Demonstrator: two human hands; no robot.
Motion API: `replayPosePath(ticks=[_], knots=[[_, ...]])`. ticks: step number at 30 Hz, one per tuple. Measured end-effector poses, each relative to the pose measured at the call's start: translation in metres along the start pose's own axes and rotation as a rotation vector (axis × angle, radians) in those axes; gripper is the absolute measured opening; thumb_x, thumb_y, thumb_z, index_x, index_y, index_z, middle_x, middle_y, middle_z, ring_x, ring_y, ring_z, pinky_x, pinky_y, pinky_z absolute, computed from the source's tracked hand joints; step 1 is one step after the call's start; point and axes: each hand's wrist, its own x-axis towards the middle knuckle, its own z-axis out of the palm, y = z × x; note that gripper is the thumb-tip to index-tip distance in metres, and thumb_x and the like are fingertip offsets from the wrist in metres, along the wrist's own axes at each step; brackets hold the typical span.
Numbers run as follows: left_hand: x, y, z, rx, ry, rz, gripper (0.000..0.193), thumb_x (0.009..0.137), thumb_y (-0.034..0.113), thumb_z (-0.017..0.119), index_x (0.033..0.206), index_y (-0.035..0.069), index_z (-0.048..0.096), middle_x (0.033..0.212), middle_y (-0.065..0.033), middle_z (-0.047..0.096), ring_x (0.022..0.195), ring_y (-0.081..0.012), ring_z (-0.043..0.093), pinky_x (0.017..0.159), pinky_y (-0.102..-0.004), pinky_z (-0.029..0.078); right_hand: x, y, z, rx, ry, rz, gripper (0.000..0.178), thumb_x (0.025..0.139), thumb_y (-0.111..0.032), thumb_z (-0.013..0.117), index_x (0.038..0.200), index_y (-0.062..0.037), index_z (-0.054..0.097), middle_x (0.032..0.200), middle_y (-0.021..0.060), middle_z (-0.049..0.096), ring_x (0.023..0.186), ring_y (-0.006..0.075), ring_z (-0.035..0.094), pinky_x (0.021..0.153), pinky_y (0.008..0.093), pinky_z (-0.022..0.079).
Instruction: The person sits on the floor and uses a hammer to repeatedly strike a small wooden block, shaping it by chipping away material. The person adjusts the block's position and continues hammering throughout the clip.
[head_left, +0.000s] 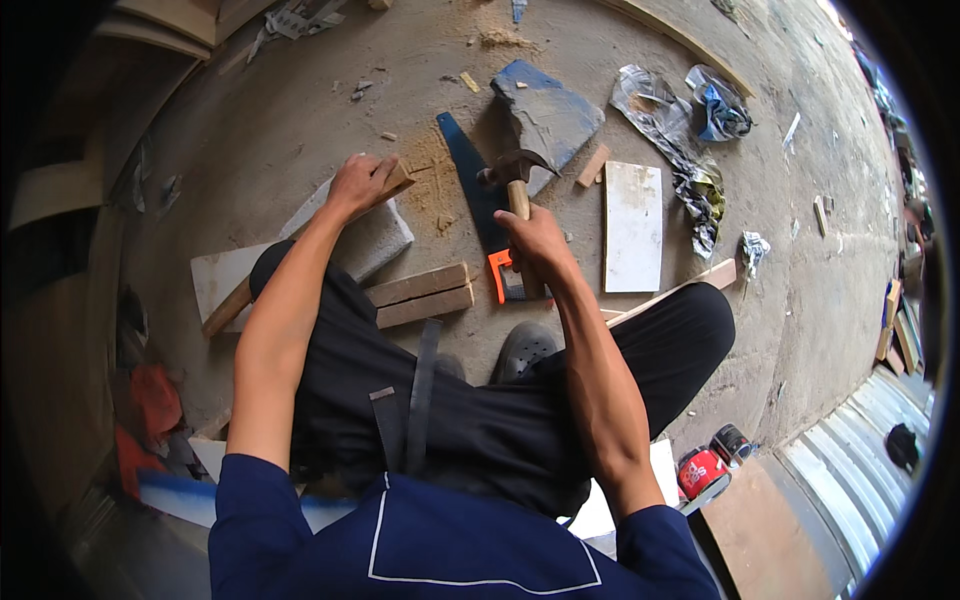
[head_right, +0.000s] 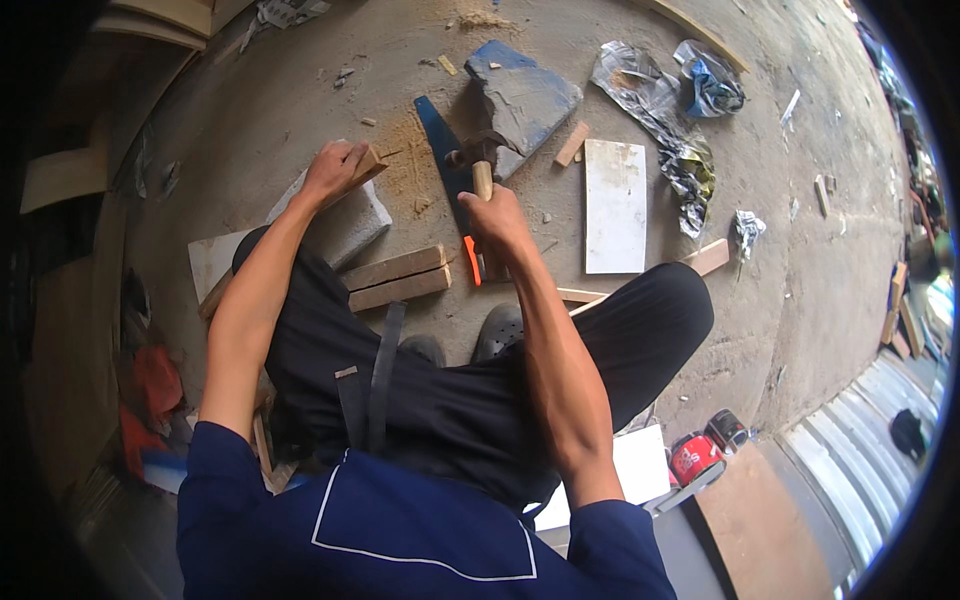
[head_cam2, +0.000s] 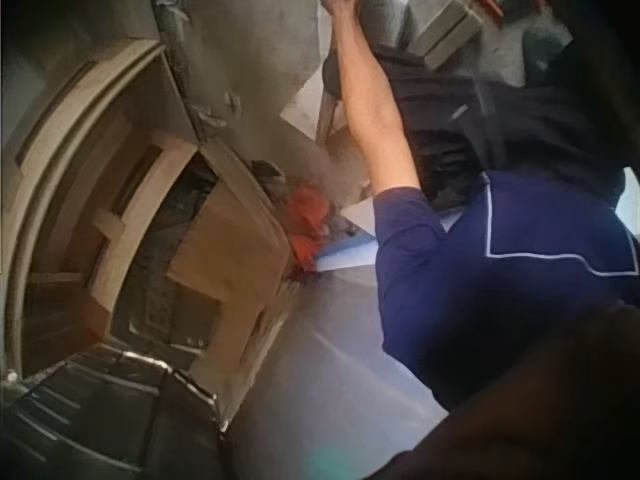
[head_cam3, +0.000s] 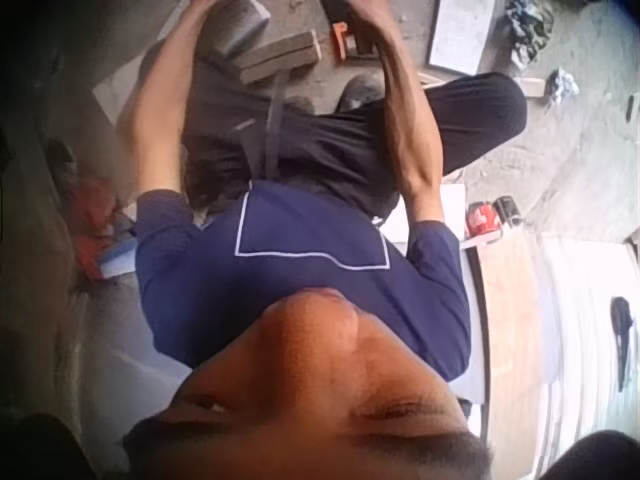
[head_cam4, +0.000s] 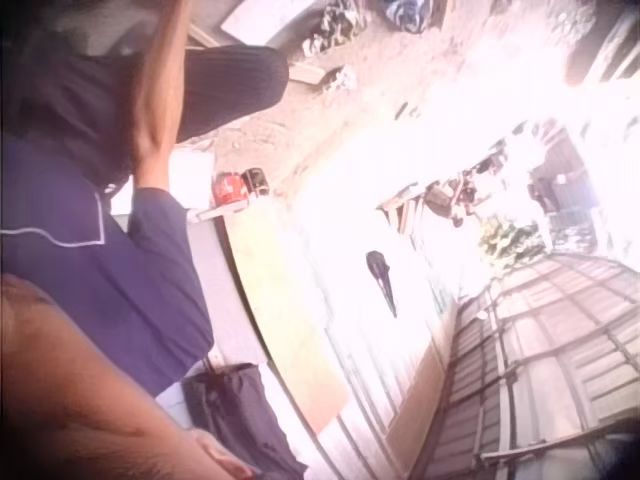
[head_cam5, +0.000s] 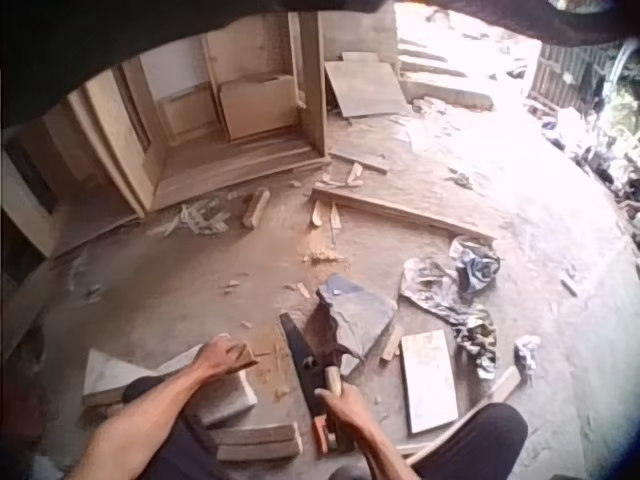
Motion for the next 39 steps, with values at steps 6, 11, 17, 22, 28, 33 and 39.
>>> replayPosePath(ticks=[6,11,17,22,28,33,39], knots=[[0.006,0.015,0.023,-0.063,0.13,-0.209,0.066,0.09,0.068,0.041,0.106,0.01,0.07,0.096,-0.0143,0.068,0.099,-0.0332,0.062,0.098,-0.0435,0.037,-0.017,0.015,0.01,-0.159,-0.03,0.028,0.031,0.09,-0.028,0.063,0.093,0.0013,0.055,0.065,0.0084,0.057,0.052,0.018,0.058,0.047,0.0354,0.047],[0.002,0.015,0.03,-0.055,0.188,-0.264,0.065,0.087,0.069,0.045,0.09,0.009,0.068,0.091,-0.018,0.069,0.089,-0.0372,0.065,0.077,-0.0468,0.048,-0.026,0.023,0.022,-0.204,-0.023,0.025,0.035,0.088,-0.032,0.064,0.094,0.0015,0.058,0.069,0.0097,0.06,0.058,0.0195,0.061,0.055,0.0365,0.049],[-0.002,0.021,0.022,-0.082,0.003,-0.268,0.061,0.085,0.066,0.05,0.083,0.008,0.068,0.083,-0.021,0.068,0.083,-0.0391,0.065,0.075,-0.0487,0.048,-0.024,0.033,0.027,-0.248,-0.013,-0.028,0.035,0.089,-0.032,0.064,0.093,0.0017,0.057,0.067,0.009,0.059,0.059,0.0202,0.062,0.056,0.0366,0.049],[0.006,0.011,0.015,-0.093,-0.166,-0.231,0.057,0.089,0.061,0.049,0.083,0.007,0.068,0.083,-0.021,0.068,0.081,-0.039,0.065,0.077,-0.0511,0.048,-0.036,0.017,0.028,-0.185,-0.031,0.029,0.031,0.091,-0.029,0.063,0.091,0.0004,0.053,0.063,0.007,0.055,0.049,0.018,0.058,0.043,0.0346,0.047],[-0.004,0.011,0.033,0.089,0.708,0.106,0.045,0.094,0.049,0.051,0.086,0.007,0.066,0.079,-0.0101,0.066,0.079,-0.0348,0.062,0.071,-0.0501,0.046,-0.034,0.022,0.033,-0.212,-0.015,-0.025,0.031,0.09,-0.029,0.063,0.091,0.0009,0.053,0.06,0.0071,0.055,0.048,0.0192,0.058,0.043,0.0363,0.047],[-0.017,0.013,0.031,-0.111,0.399,-0.107,0.036,0.088,0.041,0.057,0.073,0.01,0.066,0.076,-0.0065,0.064,0.078,-0.0284,0.063,0.068,-0.042,0.047,-0.029,0.027,0.04,-0.253,0.032,-0.089,0.033,0.09,-0.029,0.063,0.09,0.0015,0.053,0.059,0.0083,0.055,0.046,0.0202,0.057,0.041,0.0359,0.047],[-0.02,0.019,0.037,0.002,0.262,-0.108,0.033,0.084,0.038,0.055,0.074,0.009,0.067,0.083,-0.0089,0.067,0.085,-0.0304,0.063,0.081,-0.0454,0.044,-0.029,0.01,0.051,-0.25,0.077,-0.149,0.033,0.09,-0.03,0.062,0.086,0.0014,0.052,0.06,0.0117,0.058,0.046,0.023,0.059,0.043,0.0379,0.048]])
